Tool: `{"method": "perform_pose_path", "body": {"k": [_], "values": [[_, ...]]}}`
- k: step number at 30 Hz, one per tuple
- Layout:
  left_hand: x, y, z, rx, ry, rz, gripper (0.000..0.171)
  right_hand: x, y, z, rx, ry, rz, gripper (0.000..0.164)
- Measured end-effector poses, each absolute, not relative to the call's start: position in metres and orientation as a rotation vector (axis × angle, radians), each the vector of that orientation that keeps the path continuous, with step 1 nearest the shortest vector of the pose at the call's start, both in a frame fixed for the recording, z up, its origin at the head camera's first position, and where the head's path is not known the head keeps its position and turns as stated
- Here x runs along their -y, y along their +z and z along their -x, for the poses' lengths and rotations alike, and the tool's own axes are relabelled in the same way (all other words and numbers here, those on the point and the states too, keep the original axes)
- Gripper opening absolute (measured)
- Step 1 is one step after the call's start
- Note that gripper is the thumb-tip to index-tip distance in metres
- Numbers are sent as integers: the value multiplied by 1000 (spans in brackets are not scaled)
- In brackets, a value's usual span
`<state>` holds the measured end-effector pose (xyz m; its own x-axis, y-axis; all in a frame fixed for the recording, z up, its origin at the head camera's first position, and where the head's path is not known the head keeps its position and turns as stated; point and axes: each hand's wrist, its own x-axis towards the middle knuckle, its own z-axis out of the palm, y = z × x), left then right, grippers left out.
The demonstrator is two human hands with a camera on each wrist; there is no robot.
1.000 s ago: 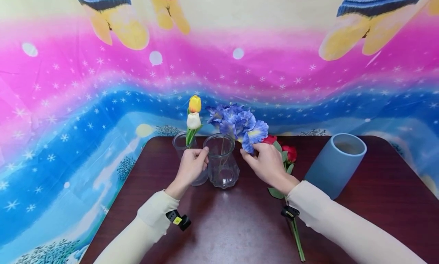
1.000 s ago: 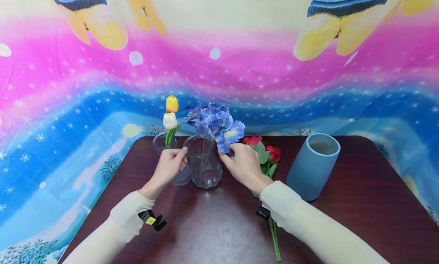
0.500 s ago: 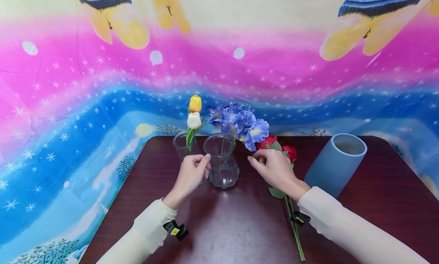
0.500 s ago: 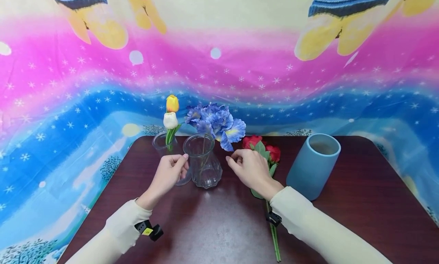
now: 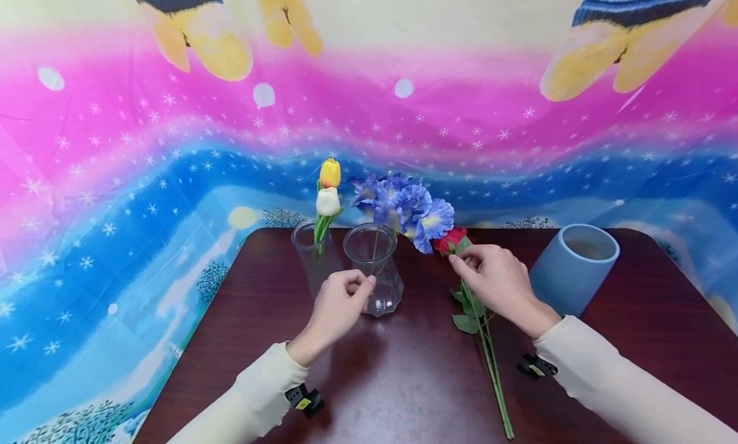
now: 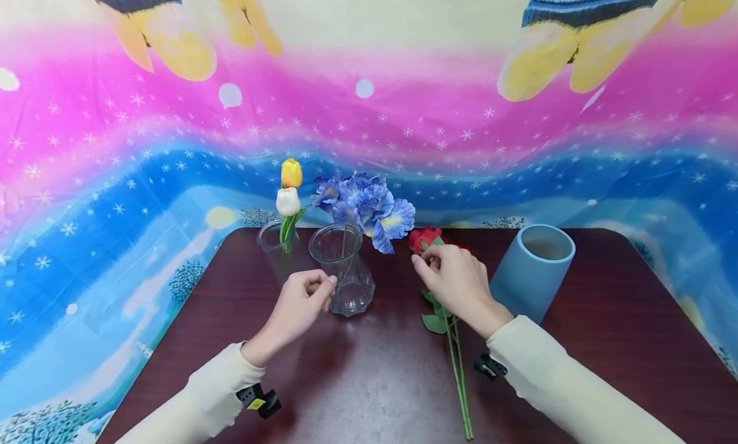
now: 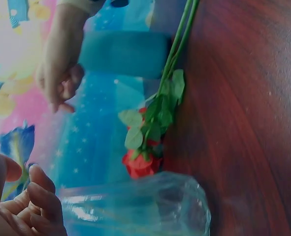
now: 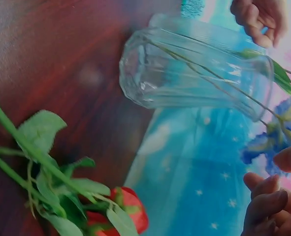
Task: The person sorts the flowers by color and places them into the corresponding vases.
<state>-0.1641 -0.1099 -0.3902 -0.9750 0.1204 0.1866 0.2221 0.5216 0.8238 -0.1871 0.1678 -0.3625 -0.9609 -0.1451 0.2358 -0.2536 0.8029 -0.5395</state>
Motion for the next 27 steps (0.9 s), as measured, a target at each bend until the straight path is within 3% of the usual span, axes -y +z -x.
{"method": "perform_pose_path", "body": {"k": [14,27], "values": [[79,-394,160,2728,-1450,338,33,-195,-318,178,2631,834,-320,26],[54,-393,161,2687,-1554,468,35,-227,-303,177,2539,838,-296,22]]}}
